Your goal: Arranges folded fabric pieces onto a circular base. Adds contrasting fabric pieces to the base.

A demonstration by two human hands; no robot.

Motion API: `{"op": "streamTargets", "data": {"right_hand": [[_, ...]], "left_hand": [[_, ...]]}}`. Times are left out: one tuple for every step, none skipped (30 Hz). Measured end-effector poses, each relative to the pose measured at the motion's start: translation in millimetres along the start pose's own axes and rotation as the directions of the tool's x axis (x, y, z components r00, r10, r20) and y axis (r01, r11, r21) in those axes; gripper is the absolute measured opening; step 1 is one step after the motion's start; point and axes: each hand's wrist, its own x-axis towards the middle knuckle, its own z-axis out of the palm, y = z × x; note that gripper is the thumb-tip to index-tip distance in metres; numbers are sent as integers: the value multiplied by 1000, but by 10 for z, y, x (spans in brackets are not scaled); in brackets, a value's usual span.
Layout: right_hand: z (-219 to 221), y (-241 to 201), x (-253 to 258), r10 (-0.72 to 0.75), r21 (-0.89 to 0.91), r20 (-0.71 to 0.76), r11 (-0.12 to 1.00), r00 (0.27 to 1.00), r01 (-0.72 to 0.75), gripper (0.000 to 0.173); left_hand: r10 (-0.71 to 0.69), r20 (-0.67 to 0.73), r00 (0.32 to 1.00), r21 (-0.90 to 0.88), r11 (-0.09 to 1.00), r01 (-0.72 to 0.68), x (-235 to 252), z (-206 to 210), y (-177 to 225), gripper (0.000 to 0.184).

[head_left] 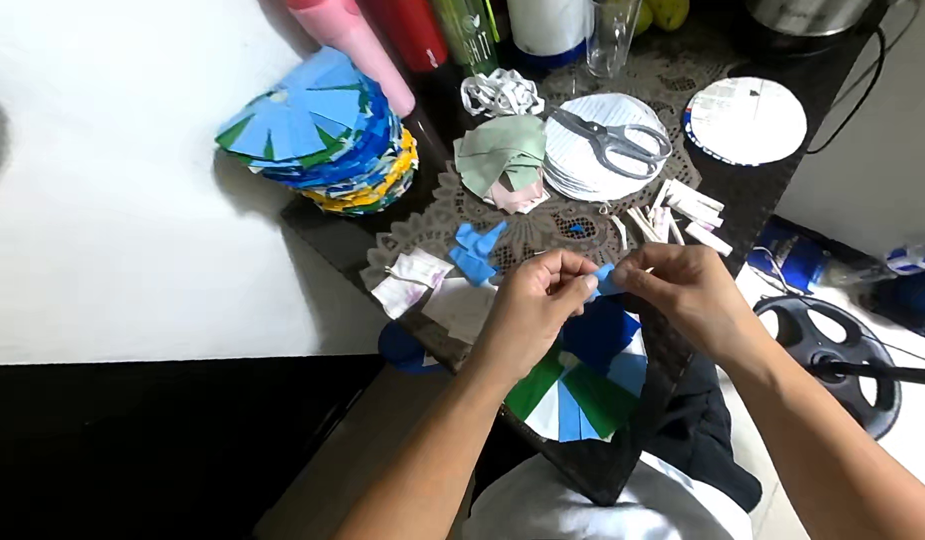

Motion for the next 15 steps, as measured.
{"op": "streamTargets", "data": {"right_hand": [[-9, 15, -97, -9, -26, -9, 1000, 1000, 9, 14], [-8, 35, -201, -13, -63, -25, 998, 1000, 11, 14], [-7, 56, -315, -14, -118, -39, 993, 999, 9, 15], [-4, 76, -434, -6, -175, -46, 985, 999, -2, 17], [4, 100, -551, -2, -227, -49, 974, 999, -10, 21], [20, 126, -662, -1, -269, -53, 963, 999, -13, 22], [43, 154, -762, -5, -305, -62, 952, 998, -15, 22], [70, 179, -851, -11, -340, -73, 940, 997, -15, 21], [99, 201, -929, -16, -374, -88, 927, 996, -18, 21], [130, 221, -994, -28, -411, -110, 911, 994, -20, 20], [161, 238, -1048, -37, -451, -132, 892, 991, -27, 19], [190, 254, -1088, -42, -489, -151, 871, 988, -37, 18], [214, 271, -1115, -47, -524, -165, 851, 985, -47, 18], [234, 288, -1129, -52, -548, -176, 835, 983, -54, 18], [248, 301, -1130, -56, -566, -182, 822, 982, -59, 19]], "left_hand": [[14, 6, 1000, 42, 999, -15, -50, 23, -16, 6], [27, 19, 999, 77, 997, -28, -104, 47, -40, 5], [40, 38, 999, 110, 993, -44, -161, 71, -69, 4], [50, 60, 997, 146, 988, -58, -224, 97, -105, 5], [51, 81, 995, 187, 980, -66, -289, 123, -142, 7], [48, 97, 994, 232, 970, -69, -354, 149, -181, 10], [39, 108, 993, 280, 958, -68, -419, 178, -221, 11], [34, 108, 994, 329, 942, -68, -484, 211, -262, 13], [35, 101, 994, 382, 921, -71, -548, 247, -300, 14], [50, 91, 995, 437, 895, -85, -607, 285, -342, 15], [75, 80, 994, 490, 865, -105, -662, 322, -384, 16], [109, 67, 992, 537, 834, -128, -708, 360, -425, 16], [146, 54, 988, 573, 806, -150, -741, 397, -459, 17], [180, 42, 983, 600, 782, -169, -759, 429, -486, 17], [209, 34, 977, 624, 760, -184, -762, 452, -505, 18]]}}
